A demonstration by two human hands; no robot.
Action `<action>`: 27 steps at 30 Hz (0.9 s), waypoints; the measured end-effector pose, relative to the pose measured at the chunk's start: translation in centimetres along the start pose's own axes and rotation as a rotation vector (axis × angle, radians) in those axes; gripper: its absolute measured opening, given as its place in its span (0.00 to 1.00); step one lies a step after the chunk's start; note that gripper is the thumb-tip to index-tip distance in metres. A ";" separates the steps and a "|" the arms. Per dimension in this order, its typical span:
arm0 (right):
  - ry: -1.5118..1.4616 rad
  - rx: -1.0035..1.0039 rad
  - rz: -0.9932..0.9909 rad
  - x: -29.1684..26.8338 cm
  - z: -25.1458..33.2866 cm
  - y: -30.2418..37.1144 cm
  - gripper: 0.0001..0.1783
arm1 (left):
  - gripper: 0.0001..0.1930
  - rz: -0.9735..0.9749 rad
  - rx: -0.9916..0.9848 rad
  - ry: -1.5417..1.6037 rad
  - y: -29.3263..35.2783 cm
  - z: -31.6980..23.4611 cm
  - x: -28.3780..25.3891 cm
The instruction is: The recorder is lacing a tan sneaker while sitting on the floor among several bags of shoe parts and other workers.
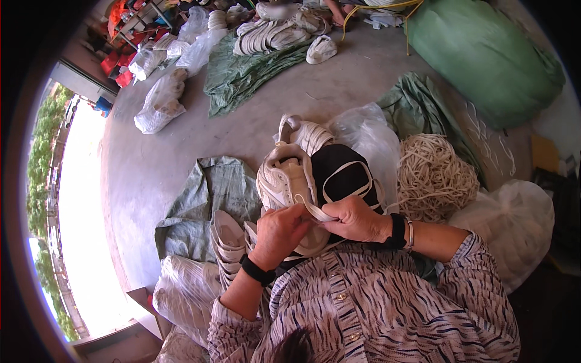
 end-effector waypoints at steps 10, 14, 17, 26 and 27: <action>0.318 -0.205 -0.125 -1.0 0.7 -0.6 0.07 | 0.08 -0.065 -0.065 0.061 -0.1 0.0 0.1; -0.431 0.321 0.249 -2.2 -1.1 -1.3 0.11 | 0.07 -0.031 0.000 -0.053 0.4 -0.9 0.4; -1.124 0.654 0.269 -4.6 -1.8 -4.1 0.18 | 0.07 -0.191 0.118 -0.122 1.2 -1.5 0.8; -0.825 0.333 0.169 -1.1 4.0 -15.0 0.16 | 0.11 -0.266 0.057 -0.220 1.4 -1.9 1.4; -0.772 0.308 0.208 -1.0 4.5 -14.7 0.16 | 0.11 -0.262 0.059 -0.218 1.5 -1.9 1.6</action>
Point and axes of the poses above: each hand's wrist, its own y-axis away from the middle knuckle, its own x-axis out of the palm, z = x × y, the point moved 3 cm from there along -y, towards the middle knuckle, and after that the axes turned 1 degree about z, right-handed, at the moved point
